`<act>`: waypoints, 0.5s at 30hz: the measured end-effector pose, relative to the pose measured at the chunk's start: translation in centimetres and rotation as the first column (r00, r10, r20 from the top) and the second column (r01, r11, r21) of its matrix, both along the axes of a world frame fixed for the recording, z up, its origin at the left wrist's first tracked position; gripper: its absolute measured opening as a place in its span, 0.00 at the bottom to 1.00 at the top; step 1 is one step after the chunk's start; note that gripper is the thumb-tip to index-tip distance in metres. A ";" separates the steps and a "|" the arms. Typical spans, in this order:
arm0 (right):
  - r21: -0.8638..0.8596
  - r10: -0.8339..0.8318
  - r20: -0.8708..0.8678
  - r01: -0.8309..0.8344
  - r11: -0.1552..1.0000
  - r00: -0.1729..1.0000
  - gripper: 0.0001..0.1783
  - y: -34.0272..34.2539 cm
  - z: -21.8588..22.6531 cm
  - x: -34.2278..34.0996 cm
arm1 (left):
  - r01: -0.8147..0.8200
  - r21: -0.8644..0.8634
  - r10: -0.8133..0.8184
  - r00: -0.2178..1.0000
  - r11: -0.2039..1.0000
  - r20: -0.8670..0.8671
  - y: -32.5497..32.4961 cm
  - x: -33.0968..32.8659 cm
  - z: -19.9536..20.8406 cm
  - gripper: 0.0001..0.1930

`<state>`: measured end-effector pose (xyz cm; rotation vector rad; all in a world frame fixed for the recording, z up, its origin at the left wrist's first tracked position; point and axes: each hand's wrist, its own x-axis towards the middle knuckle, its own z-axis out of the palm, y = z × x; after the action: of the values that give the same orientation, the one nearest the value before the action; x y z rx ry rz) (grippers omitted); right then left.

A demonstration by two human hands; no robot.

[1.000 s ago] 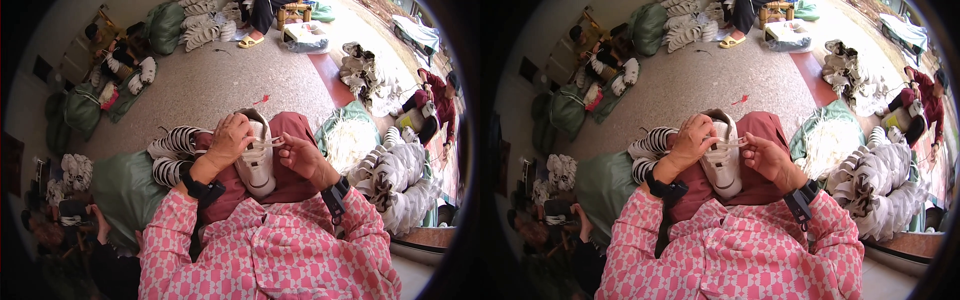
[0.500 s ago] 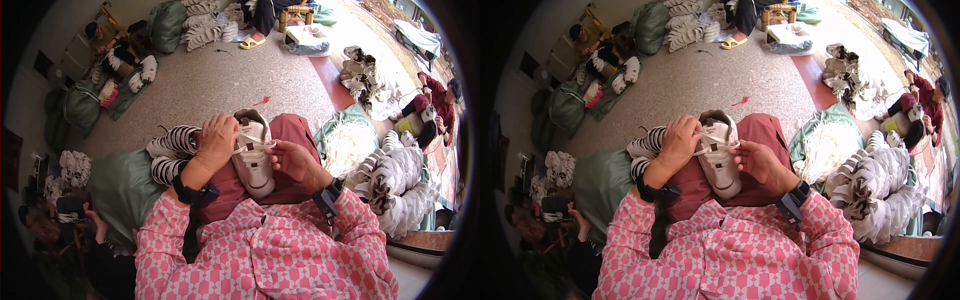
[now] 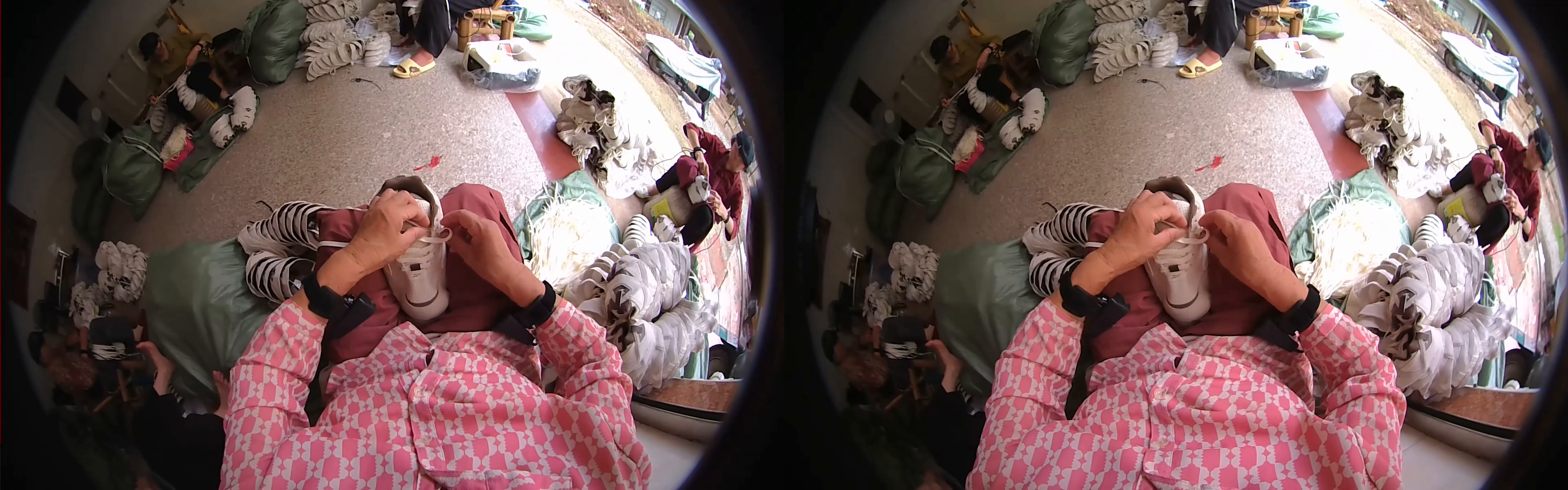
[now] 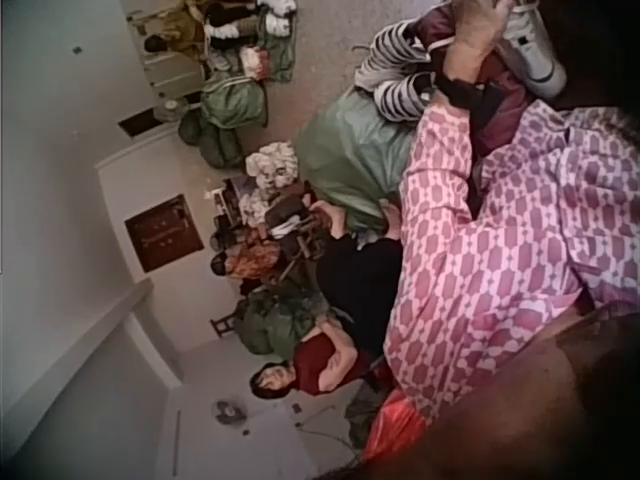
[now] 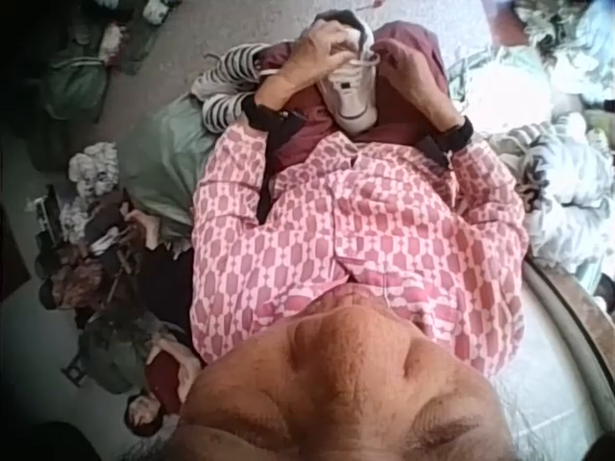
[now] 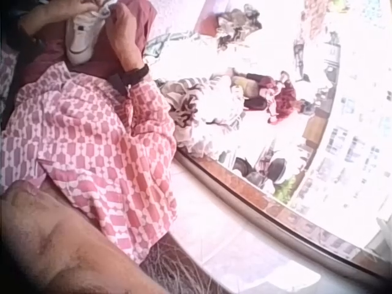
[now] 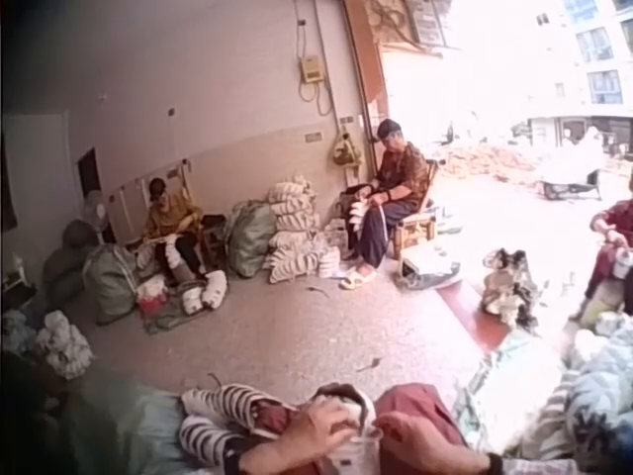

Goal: The recorder is lacing up a white shoe while sitting in a workshop area with other workers.

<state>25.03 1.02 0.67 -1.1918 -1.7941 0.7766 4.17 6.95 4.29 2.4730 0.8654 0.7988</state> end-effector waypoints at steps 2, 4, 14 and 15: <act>0.090 0.022 -0.004 -0.021 0.996 1.000 0.11 0.4 -0.2 0.2 | -0.007 -0.005 0.007 0.999 1.000 -0.033 0.1 0.1 -0.2 0.05; 0.176 0.059 0.171 -0.090 0.980 0.983 0.08 0.6 0.2 0.4 | -0.017 -0.009 0.016 0.998 1.000 -0.064 0.1 0.3 -0.2 0.05; 0.145 -0.047 0.232 0.013 0.989 0.971 0.09 0.4 0.3 -0.6 | -0.041 0.108 0.079 0.922 0.993 -0.378 0.2 1.4 -0.3 0.08; 0.119 -0.112 0.200 0.089 0.989 0.973 0.08 0.3 0.1 -0.6 | -0.027 0.133 0.080 0.909 0.991 -0.408 0.2 1.4 -0.4 0.08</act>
<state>24.40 1.30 0.80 -1.3182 -1.9008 0.5044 5.56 7.16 3.94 2.7942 1.0573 0.3513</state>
